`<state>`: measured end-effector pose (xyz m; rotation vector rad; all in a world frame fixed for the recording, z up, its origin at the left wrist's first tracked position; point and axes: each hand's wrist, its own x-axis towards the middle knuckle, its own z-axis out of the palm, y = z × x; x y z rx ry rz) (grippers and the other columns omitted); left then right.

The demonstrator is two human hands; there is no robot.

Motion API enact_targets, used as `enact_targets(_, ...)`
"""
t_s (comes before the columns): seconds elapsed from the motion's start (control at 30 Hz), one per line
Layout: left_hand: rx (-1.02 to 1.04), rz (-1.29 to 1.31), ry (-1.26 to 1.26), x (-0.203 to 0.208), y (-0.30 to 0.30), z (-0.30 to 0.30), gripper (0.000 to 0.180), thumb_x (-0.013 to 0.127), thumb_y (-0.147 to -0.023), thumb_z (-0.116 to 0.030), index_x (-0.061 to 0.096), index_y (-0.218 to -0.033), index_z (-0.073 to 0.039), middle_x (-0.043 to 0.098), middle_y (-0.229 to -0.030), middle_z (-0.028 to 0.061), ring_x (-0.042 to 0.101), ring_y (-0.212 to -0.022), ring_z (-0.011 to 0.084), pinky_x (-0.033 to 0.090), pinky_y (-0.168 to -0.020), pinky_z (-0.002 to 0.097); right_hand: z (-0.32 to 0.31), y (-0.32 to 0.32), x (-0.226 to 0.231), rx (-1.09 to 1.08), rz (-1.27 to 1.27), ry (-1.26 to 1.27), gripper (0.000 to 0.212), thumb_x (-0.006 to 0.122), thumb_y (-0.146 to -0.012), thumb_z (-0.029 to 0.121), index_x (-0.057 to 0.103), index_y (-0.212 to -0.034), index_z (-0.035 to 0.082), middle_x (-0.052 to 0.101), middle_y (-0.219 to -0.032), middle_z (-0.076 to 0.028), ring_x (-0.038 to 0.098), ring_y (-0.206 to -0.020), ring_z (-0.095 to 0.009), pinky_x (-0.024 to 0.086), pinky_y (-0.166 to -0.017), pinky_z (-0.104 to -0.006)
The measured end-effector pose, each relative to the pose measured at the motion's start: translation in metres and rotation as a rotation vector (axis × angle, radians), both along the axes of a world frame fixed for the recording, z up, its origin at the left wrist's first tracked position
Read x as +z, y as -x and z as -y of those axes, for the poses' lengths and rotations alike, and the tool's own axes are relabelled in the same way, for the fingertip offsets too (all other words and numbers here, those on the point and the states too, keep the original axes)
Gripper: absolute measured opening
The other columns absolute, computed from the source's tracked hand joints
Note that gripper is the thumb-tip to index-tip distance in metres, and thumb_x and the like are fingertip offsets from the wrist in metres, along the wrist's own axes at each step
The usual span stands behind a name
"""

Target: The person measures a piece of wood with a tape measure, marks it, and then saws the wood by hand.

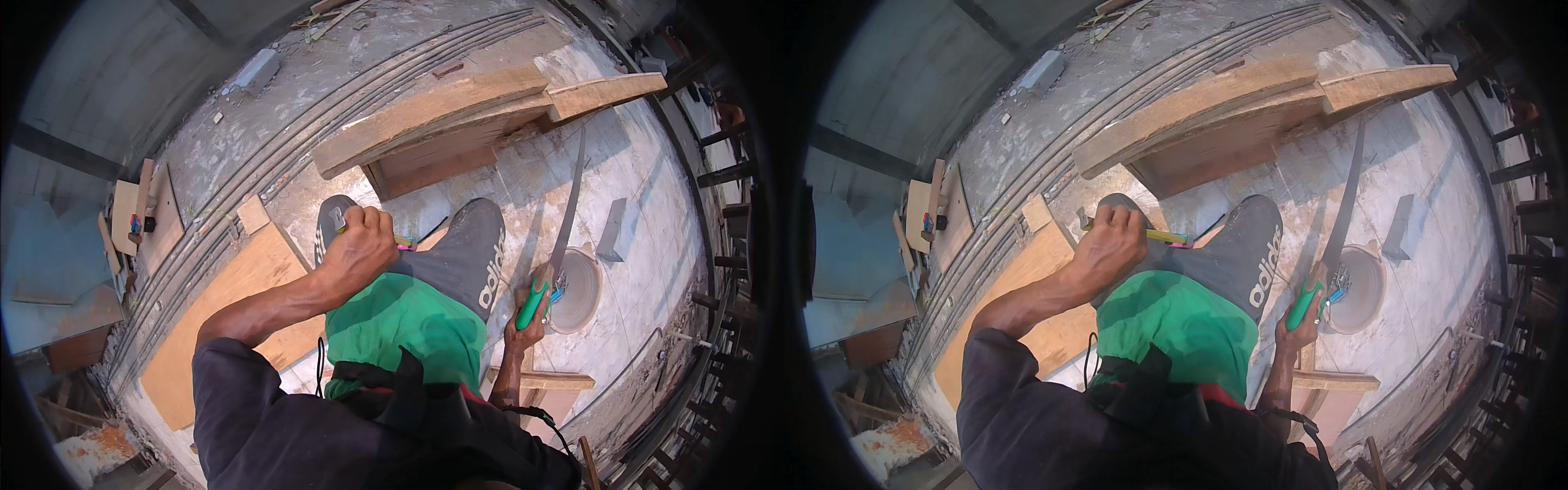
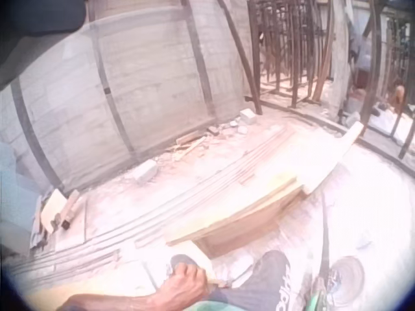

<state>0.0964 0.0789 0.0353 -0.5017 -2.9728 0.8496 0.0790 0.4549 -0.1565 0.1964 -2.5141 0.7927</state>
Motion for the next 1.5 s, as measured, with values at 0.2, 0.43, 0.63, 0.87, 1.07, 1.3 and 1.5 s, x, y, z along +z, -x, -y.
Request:
enact_targets(0.2, 0.005, 0.078, -0.062, -0.004, 0.032, 0.01, 0.012, 0.065, -0.076, -0.014, 0.072, -0.077, -0.004, 0.059, -0.081, 0.009, 0.06, -0.084, 0.0241, 0.044, -0.073, 0.0398, 0.012, 0.027, -0.081, -0.043, 0.185, -0.164, 0.072, 0.068, -0.077, 0.001, 0.051, -0.146, 0.015, 0.071, -0.089, -0.02, 0.069, -0.07, -0.037, 0.052, -0.06, -0.0448)
enact_targets(0.43, 0.027, 0.111, -0.133, -0.005, 0.02, 0.021, 0.011, 0.064, -0.08, -0.012, 0.07, -0.079, -0.003, 0.06, -0.084, 0.0091, 0.061, -0.084, 0.024, 0.044, -0.074, 0.0408, 0.009, 0.104, -0.071, -0.18, 0.225, 0.906, 0.058, 0.064, -0.073, 0.002, 0.061, -0.132, 0.002, 0.069, -0.091, -0.011, 0.065, -0.078, -0.021, 0.051, -0.074, -0.0351)
enact_targets(0.63, 0.031, 0.155, -0.107, -0.021, 0.023, 0.015, 0.008, 0.064, -0.08, -0.01, 0.07, -0.081, -0.004, 0.061, -0.085, 0.0092, 0.064, -0.085, 0.025, 0.048, -0.072, 0.0423, -0.014, 0.121, -0.078, -0.142, 0.071, 0.786, 0.06, 0.059, -0.074, -0.001, 0.058, -0.134, -0.004, 0.065, -0.092, -0.005, 0.06, -0.081, -0.013, 0.049, -0.071, -0.0269)
enact_targets(0.87, 0.034, 0.163, -0.175, -0.018, 0.035, 0.004, 0.01, 0.063, -0.082, -0.011, 0.07, -0.083, -0.005, 0.062, -0.086, 0.0093, 0.064, -0.086, 0.0249, 0.049, -0.072, 0.043, 0.022, 0.095, -0.015, -0.124, 0.516, 0.071, 0.065, 0.067, -0.075, 0.013, 0.059, -0.138, 0.022, 0.07, -0.083, -0.022, 0.068, -0.07, -0.039, 0.054, -0.069, -0.046)
enact_targets(1.07, 0.04, 0.149, -0.132, -0.019, 0.022, 0.014, 0.01, 0.065, -0.079, -0.012, 0.073, -0.078, -0.005, 0.061, -0.084, 0.0085, 0.063, -0.084, 0.0242, 0.046, -0.069, 0.0404, -0.003, 0.038, -0.085, 0.08, 0.434, -0.224, 0.074, 0.068, -0.076, 0.01, 0.049, -0.147, 0.022, 0.071, -0.09, -0.02, 0.069, -0.079, -0.039, 0.053, -0.071, -0.0486)
enact_targets(1.3, 0.034, 0.145, -0.109, -0.019, 0.013, 0.021, 0.008, 0.066, -0.075, -0.011, 0.072, -0.074, -0.005, 0.062, -0.083, 0.011, 0.063, -0.085, 0.0253, 0.049, -0.073, 0.0416, -0.019, -0.023, -0.164, 0.138, 0.633, -0.386, 0.094, 0.064, -0.078, 0.0, 0.018, -0.159, 0.014, 0.068, -0.108, -0.019, 0.066, -0.1, -0.039, 0.05, -0.09, -0.0511)
enact_targets(1.5, 0.044, 0.186, -0.134, 0.021, 0.017, 0.014, 0.009, 0.067, -0.074, -0.013, 0.072, -0.07, -0.005, 0.062, -0.077, 0.0112, 0.065, -0.078, 0.0253, 0.047, -0.063, 0.039, -0.043, -0.036, -0.216, 0.207, 0.816, -0.499, 0.078, 0.054, -0.09, 0.007, 0.018, -0.159, 0.012, 0.067, -0.11, -0.022, 0.066, -0.101, -0.042, 0.05, -0.09, -0.0528)
